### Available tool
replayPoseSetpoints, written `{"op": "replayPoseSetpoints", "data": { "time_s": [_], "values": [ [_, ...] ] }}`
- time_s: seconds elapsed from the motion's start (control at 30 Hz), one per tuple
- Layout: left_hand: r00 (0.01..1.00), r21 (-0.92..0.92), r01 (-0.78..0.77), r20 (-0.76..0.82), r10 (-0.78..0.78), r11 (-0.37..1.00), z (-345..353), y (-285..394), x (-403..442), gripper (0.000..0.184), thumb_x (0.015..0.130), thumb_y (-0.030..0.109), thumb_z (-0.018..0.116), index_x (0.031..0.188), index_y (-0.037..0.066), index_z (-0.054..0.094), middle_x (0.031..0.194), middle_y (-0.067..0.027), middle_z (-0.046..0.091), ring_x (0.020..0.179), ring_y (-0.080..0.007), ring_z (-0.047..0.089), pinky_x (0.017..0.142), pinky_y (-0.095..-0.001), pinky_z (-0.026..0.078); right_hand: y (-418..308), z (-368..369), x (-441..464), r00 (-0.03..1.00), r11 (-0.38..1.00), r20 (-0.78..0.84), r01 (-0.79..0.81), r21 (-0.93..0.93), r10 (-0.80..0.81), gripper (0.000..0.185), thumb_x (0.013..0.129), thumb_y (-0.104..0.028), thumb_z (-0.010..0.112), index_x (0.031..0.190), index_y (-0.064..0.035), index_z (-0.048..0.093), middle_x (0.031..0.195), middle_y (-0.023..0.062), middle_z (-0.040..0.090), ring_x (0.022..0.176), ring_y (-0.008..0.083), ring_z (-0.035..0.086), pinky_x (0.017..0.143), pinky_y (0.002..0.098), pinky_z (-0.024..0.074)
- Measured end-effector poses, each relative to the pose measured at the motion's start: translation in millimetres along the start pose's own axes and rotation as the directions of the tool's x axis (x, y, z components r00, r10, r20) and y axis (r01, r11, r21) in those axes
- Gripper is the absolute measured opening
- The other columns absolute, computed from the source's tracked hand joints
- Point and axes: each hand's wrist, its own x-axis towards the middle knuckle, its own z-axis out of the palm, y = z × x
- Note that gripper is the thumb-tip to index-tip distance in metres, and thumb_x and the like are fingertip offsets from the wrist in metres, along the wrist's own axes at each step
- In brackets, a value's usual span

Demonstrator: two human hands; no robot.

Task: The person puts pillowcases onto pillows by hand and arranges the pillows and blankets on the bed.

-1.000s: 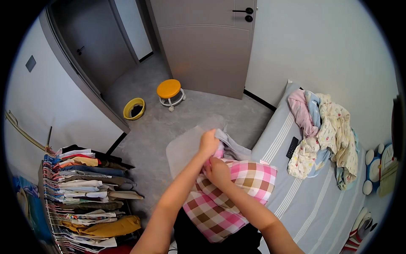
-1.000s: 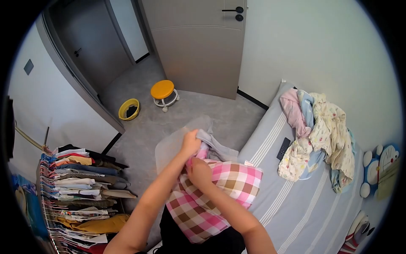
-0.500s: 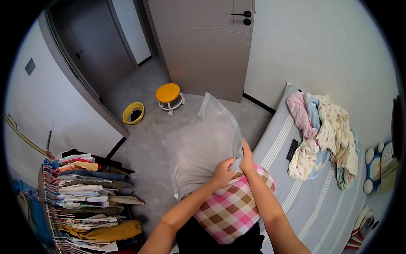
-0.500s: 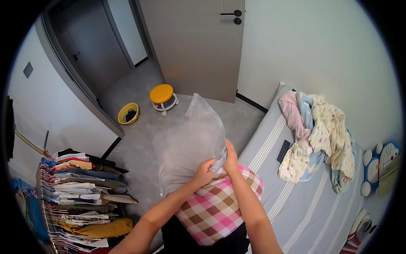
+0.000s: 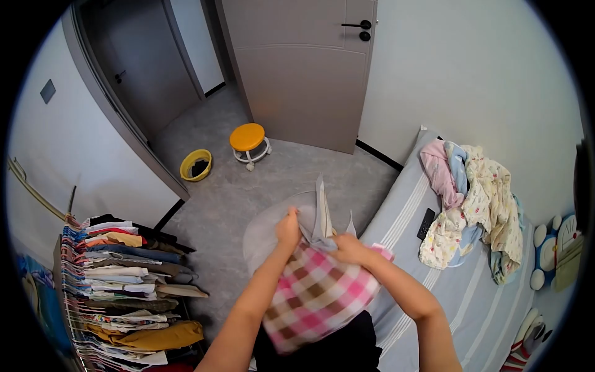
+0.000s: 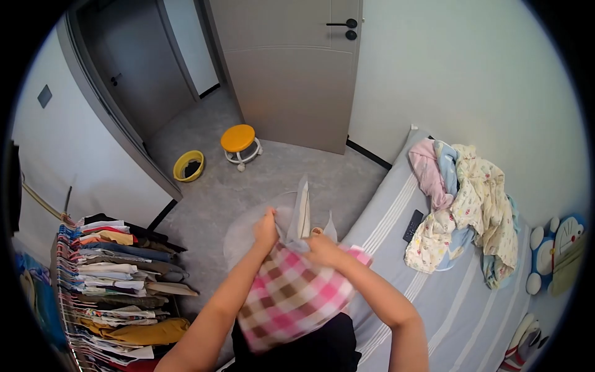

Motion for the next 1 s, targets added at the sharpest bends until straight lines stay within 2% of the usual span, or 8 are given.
{"op": "replayPoseSetpoints", "data": {
  "time_s": [0.07,0.13,0.33,0.5,0.7,0.87,0.93,1.0],
  "values": [
    [1.000,0.014,0.024,0.002,-0.024,1.000,-4.5,-16.4,9.4,0.023,0.080,0.012,0.053,0.101,0.010,0.045,0.078,-0.0151,0.064,0.073,-0.0349,0.063,0.059,-0.0418,0.047,-47.0,-9.3,-11.5,0.971,0.991,0.213,-0.087,-0.103,0.107,0.032,0.076,-0.029,0.060,0.096,-0.0042,0.063,0.084,0.0211,0.064,0.082,0.0376,0.061,0.074,0.0423,0.0476],
    [0.998,-0.078,-0.049,-0.046,0.045,0.996,-1.9,-27.5,3.3,0.019,0.080,0.009,0.051,0.098,0.010,0.049,0.076,-0.0148,0.063,0.070,-0.0350,0.062,0.057,-0.0409,0.046,-46.6,18.2,-20.4,0.989,0.986,0.144,-0.054,0.158,0.031,0.030,0.073,-0.025,0.063,0.095,-0.0046,0.063,0.082,0.0205,0.063,0.078,0.0367,0.061,0.071,0.0407,0.0483],
    [0.960,-0.569,-0.273,-0.113,0.256,0.775,-26.6,8.3,-53.3,0.023,0.071,0.003,0.058,0.093,0.008,0.060,0.077,-0.0207,0.060,0.072,-0.0381,0.059,0.060,-0.0392,0.046,-15.8,78.5,-35.2,0.848,0.925,-0.381,-0.374,0.063,0.369,0.032,0.066,-0.020,0.068,0.093,-0.0038,0.060,0.081,0.0213,0.063,0.077,0.0387,0.060,0.069,0.0413,0.0481],
    [0.866,-0.597,-0.163,0.295,0.404,0.786,-63.2,48.1,-108.9,0.031,0.067,0.005,0.058,0.098,0.005,0.059,0.080,-0.0212,0.061,0.075,-0.0398,0.059,0.064,-0.0420,0.046,35.0,69.7,-37.0,0.584,0.780,-0.579,-0.605,0.157,0.569,0.028,0.066,-0.007,0.063,0.093,-0.0044,0.054,0.083,0.0218,0.062,0.079,0.0386,0.061,0.071,0.0437,0.0480],
    [0.885,-0.600,-0.124,0.294,0.362,0.791,-66.3,49.8,-112.1,0.032,0.067,0.005,0.056,0.099,0.006,0.061,0.081,-0.0200,0.062,0.078,-0.0385,0.059,0.066,-0.0418,0.047,19.1,40.3,-27.6,0.449,0.885,-0.892,-0.434,-0.169,0.050,0.038,0.064,0.002,0.059,0.101,-0.0053,0.058,0.082,0.0199,0.063,0.079,0.0379,0.062,0.069,0.0416,0.0481],
    [0.902,-0.471,-0.245,0.211,0.378,0.848,-59.0,43.5,-106.6,0.031,0.067,0.005,0.058,0.097,0.008,0.062,0.087,-0.0159,0.063,0.081,-0.0346,0.060,0.067,-0.0392,0.048,48.6,64.1,-58.2,0.566,0.746,-0.489,-0.457,0.484,0.664,0.017,0.071,-0.006,0.060,0.087,-0.0010,0.065,0.075,0.0129,0.065,0.071,0.0318,0.063,0.067,0.0355,0.0483],
    [0.903,-0.371,-0.336,0.134,0.408,0.866,-56.5,49.7,-99.6,0.030,0.067,0.004,0.058,0.096,0.008,0.062,0.089,-0.0138,0.063,0.083,-0.0337,0.059,0.068,-0.0386,0.048,34.4,66.0,-68.5,0.634,0.531,-0.171,-0.435,0.727,0.754,0.016,0.074,-0.010,0.060,0.085,-0.0006,0.066,0.076,0.0114,0.066,0.073,0.0274,0.063,0.070,0.0334,0.0481],
    [0.916,-0.269,-0.356,0.086,0.391,0.895,-58.8,66.0,-87.8,0.028,0.066,0.004,0.059,0.094,0.008,0.063,0.090,-0.0118,0.061,0.086,-0.0332,0.058,0.070,-0.0387,0.048,13.7,65.0,-73.5,0.754,0.623,-0.167,-0.372,0.688,0.635,0.021,0.074,-0.012,0.062,0.091,-0.0006,0.063,0.075,0.0058,0.063,0.071,0.0206,0.059,0.067,0.0326,0.0472]
  ]
}}
